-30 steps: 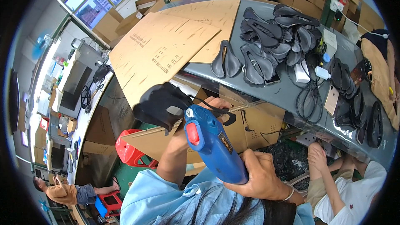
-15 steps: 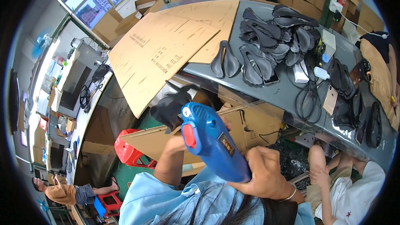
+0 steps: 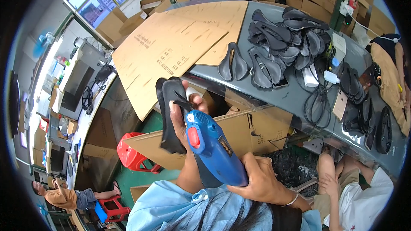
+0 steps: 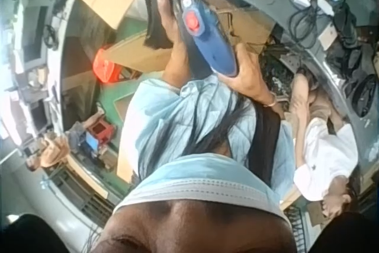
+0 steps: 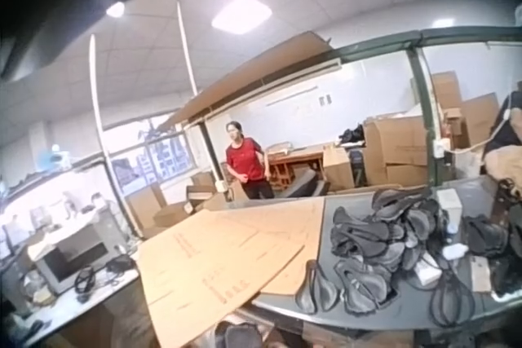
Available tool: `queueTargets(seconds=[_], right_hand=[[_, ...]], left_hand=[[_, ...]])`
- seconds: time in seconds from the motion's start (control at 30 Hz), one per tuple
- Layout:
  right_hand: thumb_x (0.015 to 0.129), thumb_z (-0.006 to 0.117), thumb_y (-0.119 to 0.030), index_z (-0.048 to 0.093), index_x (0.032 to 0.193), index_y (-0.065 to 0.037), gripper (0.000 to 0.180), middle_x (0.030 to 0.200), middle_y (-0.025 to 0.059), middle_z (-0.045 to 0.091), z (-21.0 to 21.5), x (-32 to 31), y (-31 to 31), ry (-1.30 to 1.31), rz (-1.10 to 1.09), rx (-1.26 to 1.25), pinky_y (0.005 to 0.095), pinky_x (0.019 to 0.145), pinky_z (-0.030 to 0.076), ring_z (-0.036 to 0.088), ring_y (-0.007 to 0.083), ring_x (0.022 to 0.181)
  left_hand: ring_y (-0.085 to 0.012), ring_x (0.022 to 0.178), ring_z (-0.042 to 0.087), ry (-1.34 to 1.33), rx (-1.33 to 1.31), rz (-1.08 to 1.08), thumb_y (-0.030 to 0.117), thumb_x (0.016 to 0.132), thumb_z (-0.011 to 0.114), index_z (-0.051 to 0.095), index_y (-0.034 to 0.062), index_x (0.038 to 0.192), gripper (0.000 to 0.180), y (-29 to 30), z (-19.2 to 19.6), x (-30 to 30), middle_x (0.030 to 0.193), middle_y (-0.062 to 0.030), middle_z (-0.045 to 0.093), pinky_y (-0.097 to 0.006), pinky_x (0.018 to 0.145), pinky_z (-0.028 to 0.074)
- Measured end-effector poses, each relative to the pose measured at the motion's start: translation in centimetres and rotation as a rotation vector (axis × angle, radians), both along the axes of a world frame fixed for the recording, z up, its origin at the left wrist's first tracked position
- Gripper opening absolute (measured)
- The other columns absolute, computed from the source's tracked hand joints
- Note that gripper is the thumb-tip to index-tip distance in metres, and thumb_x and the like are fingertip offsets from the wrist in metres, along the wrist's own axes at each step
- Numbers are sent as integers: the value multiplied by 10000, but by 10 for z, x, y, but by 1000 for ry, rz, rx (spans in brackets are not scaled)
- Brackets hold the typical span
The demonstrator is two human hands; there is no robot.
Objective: Apply hot glue to the underside of bicycle seat frames to secure the covers/cushions.
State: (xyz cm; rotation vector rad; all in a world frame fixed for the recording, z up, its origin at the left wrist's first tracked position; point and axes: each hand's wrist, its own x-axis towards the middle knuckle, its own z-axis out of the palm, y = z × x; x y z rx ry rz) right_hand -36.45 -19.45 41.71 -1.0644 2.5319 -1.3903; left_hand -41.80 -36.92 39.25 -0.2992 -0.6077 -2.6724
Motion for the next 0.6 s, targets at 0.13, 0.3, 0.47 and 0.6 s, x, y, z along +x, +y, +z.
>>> queueTargets(seconds=[0.13, 0.3, 0.47, 0.6], right_hand=[[653, 768, -356, 440, 787, 2, 504, 614, 114, 534, -1, -2, 3, 19, -109, 87, 364, 532, 445, 567, 273, 512], [605, 799, -394, 440, 797, -20, 553, 687, 119, 510, -8, 2, 6, 0, -200, 178, 356, 601, 395, 523, 276, 612], [607, 802, -375, 440, 779, -9, 542, 662, 114, 514, -4, 0, 1, 29, -157, 154, 350, 585, 395, 524, 273, 574], [606, 805, -362, 441, 771, -10, 532, 639, 103, 511, -4, -2, 2, 77, -149, 134, 339, 574, 394, 525, 264, 556]], left_hand=[[-101, 538, 464, -283, -299, 190, 319, 844, 520, 491, 30, 1009, 334, -12, 9, 9, 658, -52, 507, -211, 470, 378], [-146, 557, 531, -178, -492, 168, 268, 760, 597, 301, -8, 1234, 623, -22, 17, 16, 834, -141, 537, -233, 439, 425], [-155, 711, 555, -223, -531, 217, 268, 734, 625, 295, 12, 1271, 681, -18, 24, 20, 1236, -174, 443, -263, 561, 470], [-166, 848, 545, -196, -528, 339, 255, 731, 632, 322, 20, 1268, 663, -11, 22, 17, 1240, -171, 447, -264, 638, 477]])
